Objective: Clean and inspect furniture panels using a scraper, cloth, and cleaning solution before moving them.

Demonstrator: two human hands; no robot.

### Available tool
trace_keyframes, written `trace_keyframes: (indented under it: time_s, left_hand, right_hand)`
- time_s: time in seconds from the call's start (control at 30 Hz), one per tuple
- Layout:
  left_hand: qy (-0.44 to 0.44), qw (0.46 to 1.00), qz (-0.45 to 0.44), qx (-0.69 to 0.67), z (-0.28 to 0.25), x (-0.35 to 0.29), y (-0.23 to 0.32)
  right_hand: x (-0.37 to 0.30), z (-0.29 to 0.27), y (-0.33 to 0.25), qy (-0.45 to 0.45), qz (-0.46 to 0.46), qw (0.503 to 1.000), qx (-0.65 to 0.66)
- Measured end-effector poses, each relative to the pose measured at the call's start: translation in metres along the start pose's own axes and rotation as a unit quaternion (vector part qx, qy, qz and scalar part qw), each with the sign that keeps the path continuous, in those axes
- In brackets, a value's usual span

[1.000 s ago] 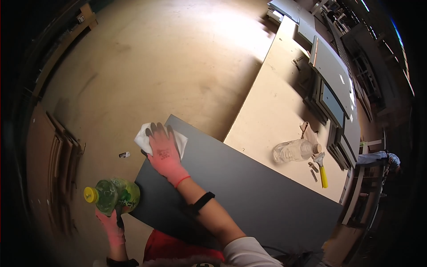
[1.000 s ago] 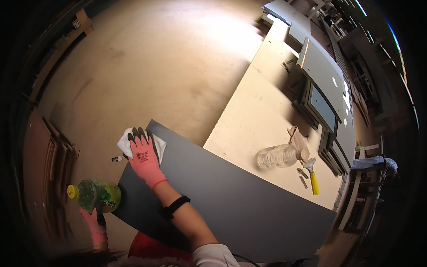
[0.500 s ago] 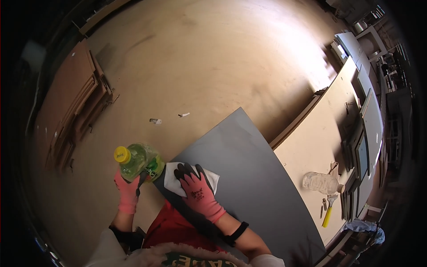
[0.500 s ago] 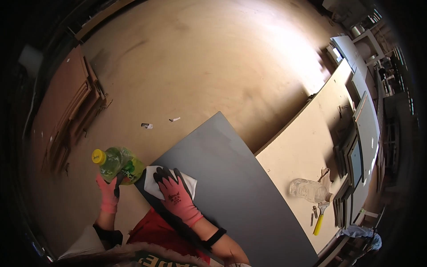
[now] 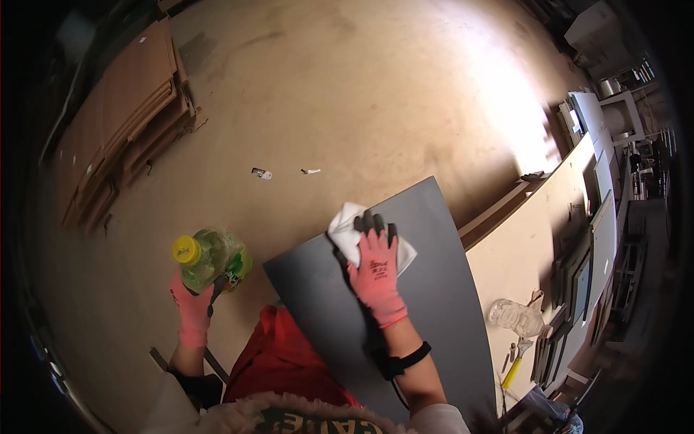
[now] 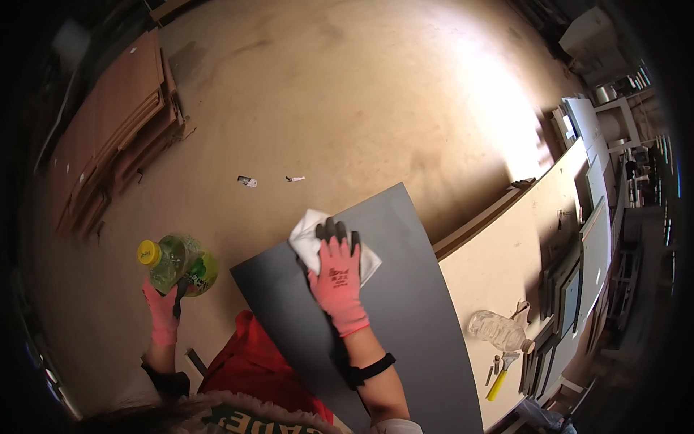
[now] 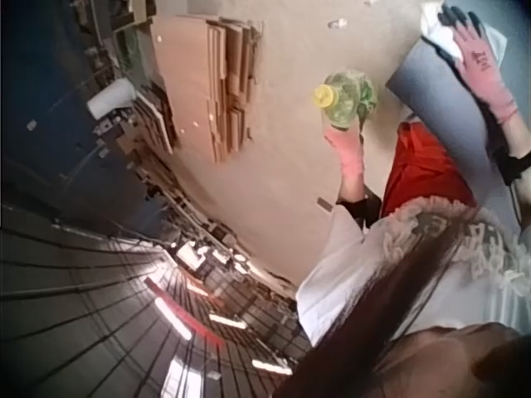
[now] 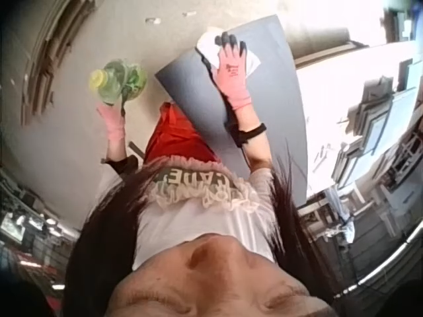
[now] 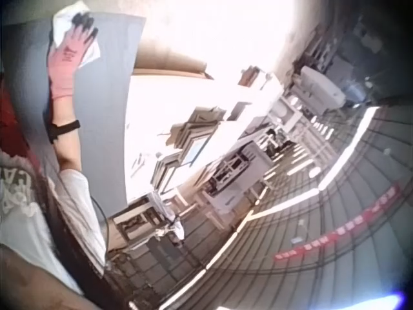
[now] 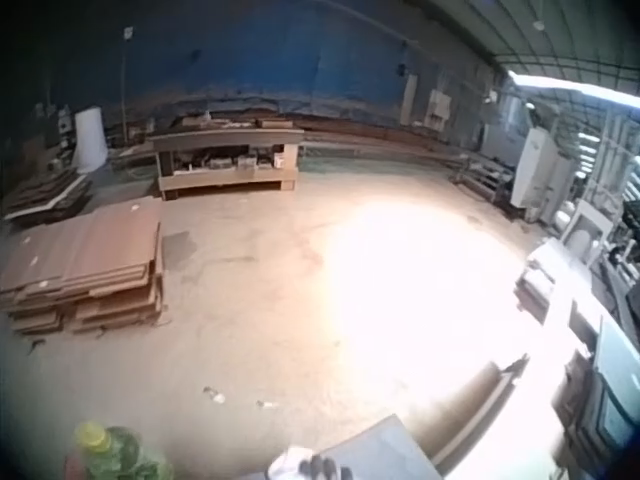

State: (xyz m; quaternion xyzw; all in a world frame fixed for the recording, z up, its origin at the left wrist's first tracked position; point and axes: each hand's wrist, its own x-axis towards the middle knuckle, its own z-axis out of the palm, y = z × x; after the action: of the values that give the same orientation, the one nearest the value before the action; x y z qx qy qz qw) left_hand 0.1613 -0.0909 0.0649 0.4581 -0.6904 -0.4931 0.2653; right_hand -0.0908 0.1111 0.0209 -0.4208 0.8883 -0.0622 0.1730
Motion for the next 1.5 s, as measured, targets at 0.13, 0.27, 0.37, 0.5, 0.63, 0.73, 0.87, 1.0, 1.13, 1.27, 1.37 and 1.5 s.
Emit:
trace_keyframes:
  time_s: [0.13, 0.27, 0.37, 0.5, 0.63, 0.73, 0.87, 1.0, 1.13, 1.27, 1.37, 1.5]
  left_hand:
    - [-0.039, 0.997, -0.010, 0.069, 0.004, 0.003, 0.017]
    - [-0.025, 0.998, -0.014, 0.054, -0.001, 0.003, 0.014]
    - [-0.022, 0.998, -0.026, 0.047, -0.004, 0.006, 0.021]
    - [-0.052, 0.994, -0.002, 0.096, -0.017, 0.003, 0.035]
    - [-0.098, 0.991, 0.048, 0.080, -0.014, 0.003, 0.042]
    - [-0.123, 0.978, 0.098, 0.135, -0.017, 0.002, 0.035]
    - [-0.140, 0.981, 0.100, 0.091, -0.003, -0.003, 0.033]
    - [-0.180, 0.973, 0.117, 0.082, 0.014, 0.003, 0.057]
    - [-0.182, 0.977, 0.100, 0.045, 0.008, 0.011, 0.050]
    - [-0.180, 0.978, 0.082, 0.063, 0.011, 0.023, 0.053]
    - [-0.223, 0.963, 0.113, 0.098, 0.021, 0.038, 0.058]
    - [-0.256, 0.959, 0.116, 0.049, 0.038, 0.040, 0.054]
  right_hand:
    - [0.041, -0.004, 0.047, 0.170, 0.146, 0.974, -0.007]
    - [-0.017, 0.042, -0.105, -0.013, -0.159, 0.986, 0.053]
    - [-0.039, 0.044, -0.122, -0.007, -0.249, 0.964, 0.091]
    - [-0.109, 0.042, -0.080, -0.056, -0.257, 0.955, 0.135]
    - [-0.171, 0.037, -0.043, -0.127, -0.176, 0.974, 0.067]
    - [-0.156, 0.049, -0.055, -0.063, -0.083, 0.993, 0.053]
    - [-0.052, 0.023, -0.061, 0.021, -0.089, 0.995, 0.027]
    - [0.033, -0.004, 0.041, 0.188, 0.109, 0.976, -0.027]
    - [0.026, 0.012, 0.004, 0.185, 0.145, 0.972, -0.027]
    - [-0.048, 0.038, -0.105, 0.022, -0.007, 0.998, 0.056]
    - [-0.031, 0.024, -0.054, 0.088, 0.046, 0.992, 0.075]
    - [-0.013, 0.002, 0.044, 0.229, 0.289, 0.929, 0.015]
